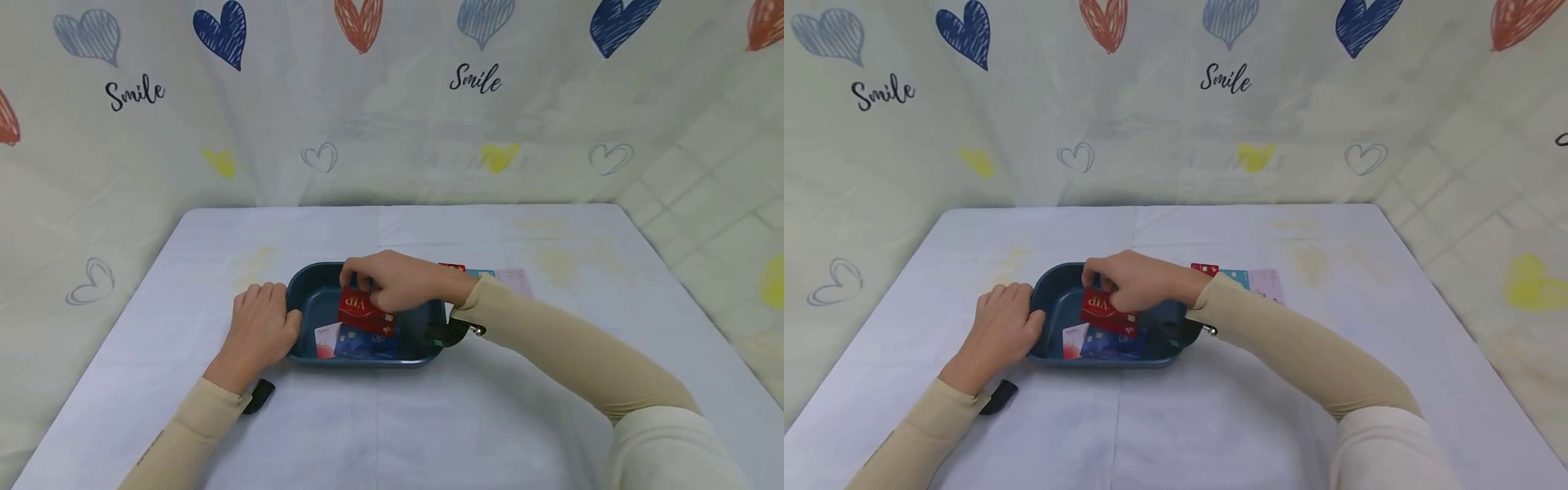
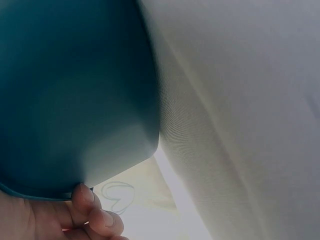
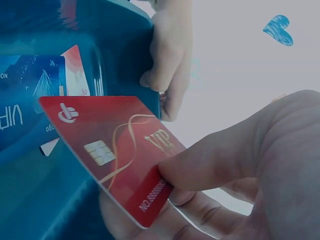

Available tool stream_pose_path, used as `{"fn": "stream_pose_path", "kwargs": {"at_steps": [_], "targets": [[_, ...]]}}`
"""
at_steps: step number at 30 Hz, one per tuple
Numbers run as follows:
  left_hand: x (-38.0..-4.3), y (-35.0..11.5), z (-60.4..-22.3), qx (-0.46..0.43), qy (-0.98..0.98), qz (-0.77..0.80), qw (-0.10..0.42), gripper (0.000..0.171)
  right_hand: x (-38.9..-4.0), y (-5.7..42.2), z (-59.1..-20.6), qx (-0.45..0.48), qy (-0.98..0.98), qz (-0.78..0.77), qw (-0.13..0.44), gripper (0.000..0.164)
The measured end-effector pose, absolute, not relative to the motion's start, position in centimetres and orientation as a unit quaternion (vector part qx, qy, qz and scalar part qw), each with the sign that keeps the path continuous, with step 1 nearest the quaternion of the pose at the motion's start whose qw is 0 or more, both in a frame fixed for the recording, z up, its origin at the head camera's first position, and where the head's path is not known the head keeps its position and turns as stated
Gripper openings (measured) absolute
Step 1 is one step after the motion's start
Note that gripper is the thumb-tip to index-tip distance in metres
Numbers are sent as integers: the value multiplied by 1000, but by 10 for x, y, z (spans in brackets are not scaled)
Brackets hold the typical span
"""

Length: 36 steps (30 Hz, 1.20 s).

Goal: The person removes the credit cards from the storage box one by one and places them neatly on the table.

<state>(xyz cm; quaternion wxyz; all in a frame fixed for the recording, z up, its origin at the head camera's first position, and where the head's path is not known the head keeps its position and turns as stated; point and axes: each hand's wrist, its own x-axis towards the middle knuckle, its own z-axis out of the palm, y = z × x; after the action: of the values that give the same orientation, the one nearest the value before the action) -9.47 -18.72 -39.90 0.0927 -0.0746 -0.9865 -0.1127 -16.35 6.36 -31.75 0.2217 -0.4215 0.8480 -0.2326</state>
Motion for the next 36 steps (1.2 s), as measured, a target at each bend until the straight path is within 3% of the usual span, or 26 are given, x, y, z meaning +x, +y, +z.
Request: {"fn": "stream_pose_path", "kwargs": {"at_steps": [11, 36], "targets": [[-93, -186, -398, -67, -988, -111, 82, 20, -162, 82, -310, -402, 859, -258, 183, 41], [-91, -181, -397, -60, -989, -114, 70, 23, -159, 137, -296, -318, 860, -368, 153, 39]]}}
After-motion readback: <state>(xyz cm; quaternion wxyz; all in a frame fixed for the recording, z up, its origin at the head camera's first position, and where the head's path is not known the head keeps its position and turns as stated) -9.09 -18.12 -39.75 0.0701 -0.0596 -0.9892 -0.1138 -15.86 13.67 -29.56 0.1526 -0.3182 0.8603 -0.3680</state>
